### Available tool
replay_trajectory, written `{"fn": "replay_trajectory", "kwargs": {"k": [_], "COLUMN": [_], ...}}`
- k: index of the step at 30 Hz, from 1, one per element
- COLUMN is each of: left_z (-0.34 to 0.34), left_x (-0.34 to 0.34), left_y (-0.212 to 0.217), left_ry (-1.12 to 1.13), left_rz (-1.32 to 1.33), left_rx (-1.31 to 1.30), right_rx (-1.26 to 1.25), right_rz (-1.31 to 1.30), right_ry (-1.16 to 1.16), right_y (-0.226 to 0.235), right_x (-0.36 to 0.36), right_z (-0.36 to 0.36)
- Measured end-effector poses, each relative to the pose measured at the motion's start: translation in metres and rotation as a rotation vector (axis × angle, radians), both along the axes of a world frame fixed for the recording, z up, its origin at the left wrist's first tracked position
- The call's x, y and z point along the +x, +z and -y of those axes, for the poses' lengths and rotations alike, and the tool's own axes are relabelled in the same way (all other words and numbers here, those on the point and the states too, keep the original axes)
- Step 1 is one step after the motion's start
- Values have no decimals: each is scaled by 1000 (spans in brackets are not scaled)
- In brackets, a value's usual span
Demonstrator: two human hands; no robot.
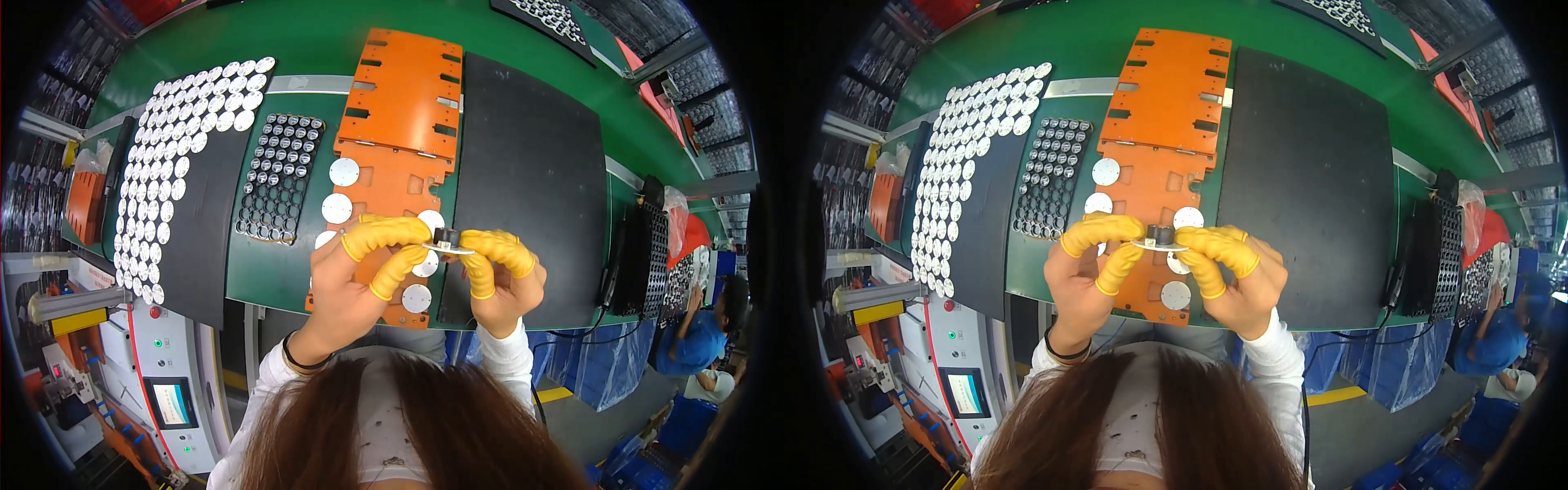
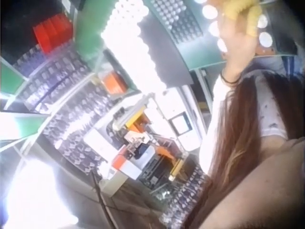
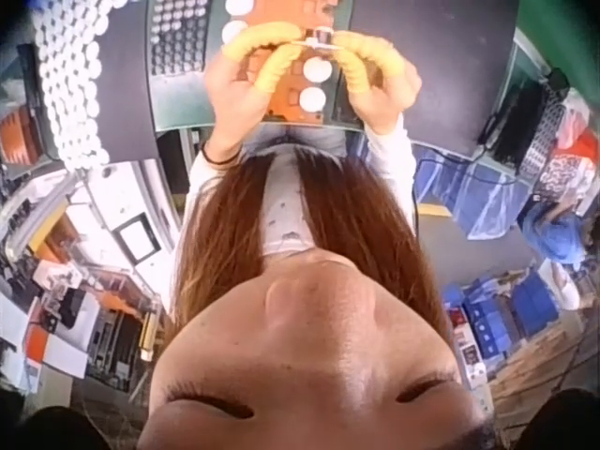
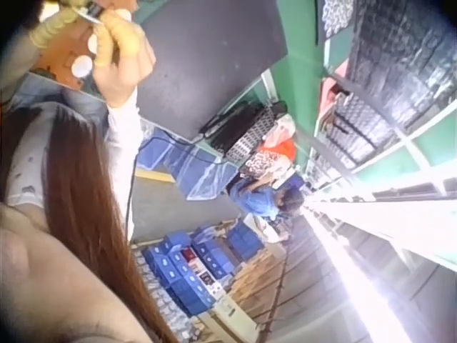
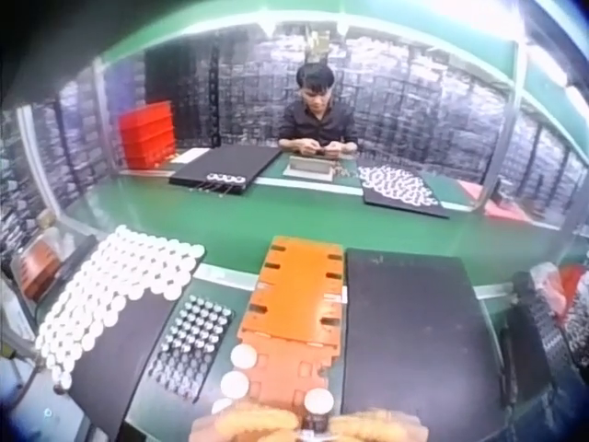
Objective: The person assembles circular electronic components by attaching small parts to round plates and placing them into an orange folding fixture. The person closes the fixture, presses it using a machine, and unloads the pressed components onto a mat.
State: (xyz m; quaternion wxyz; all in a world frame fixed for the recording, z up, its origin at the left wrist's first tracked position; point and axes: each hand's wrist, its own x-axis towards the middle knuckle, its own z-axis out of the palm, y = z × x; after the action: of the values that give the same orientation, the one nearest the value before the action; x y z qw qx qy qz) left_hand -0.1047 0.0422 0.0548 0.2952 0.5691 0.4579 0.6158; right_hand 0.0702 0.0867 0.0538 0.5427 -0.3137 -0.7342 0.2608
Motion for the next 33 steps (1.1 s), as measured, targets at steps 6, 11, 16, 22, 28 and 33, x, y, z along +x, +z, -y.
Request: {"fn": "replay_trajectory", "kwargs": {"k": [6, 11, 16, 22, 28, 33], "left_z": [5, 7, 9, 11, 17, 17], "left_x": [6, 10, 6, 4, -19, -41], "left_y": [0, 1, 3, 6, 4, -17], "left_ry": [1, 13, -5, 2, -26, 2], "left_rz": [75, 80, 48, -89, -473, -537], "left_rx": [7, 21, 44, 65, 200, 133], "right_rx": [5, 42, 89, -124, -580, -198], "right_rz": [-43, -31, -53, -143, -146, 184], "right_ry": [-16, -4, 14, 102, 363, 34], "right_y": [4, 6, 4, 4, 8, -16], "right_x": [3, 6, 5, 8, 14, 25], "right_z": [8, 10, 10, 14, 17, -8]}}
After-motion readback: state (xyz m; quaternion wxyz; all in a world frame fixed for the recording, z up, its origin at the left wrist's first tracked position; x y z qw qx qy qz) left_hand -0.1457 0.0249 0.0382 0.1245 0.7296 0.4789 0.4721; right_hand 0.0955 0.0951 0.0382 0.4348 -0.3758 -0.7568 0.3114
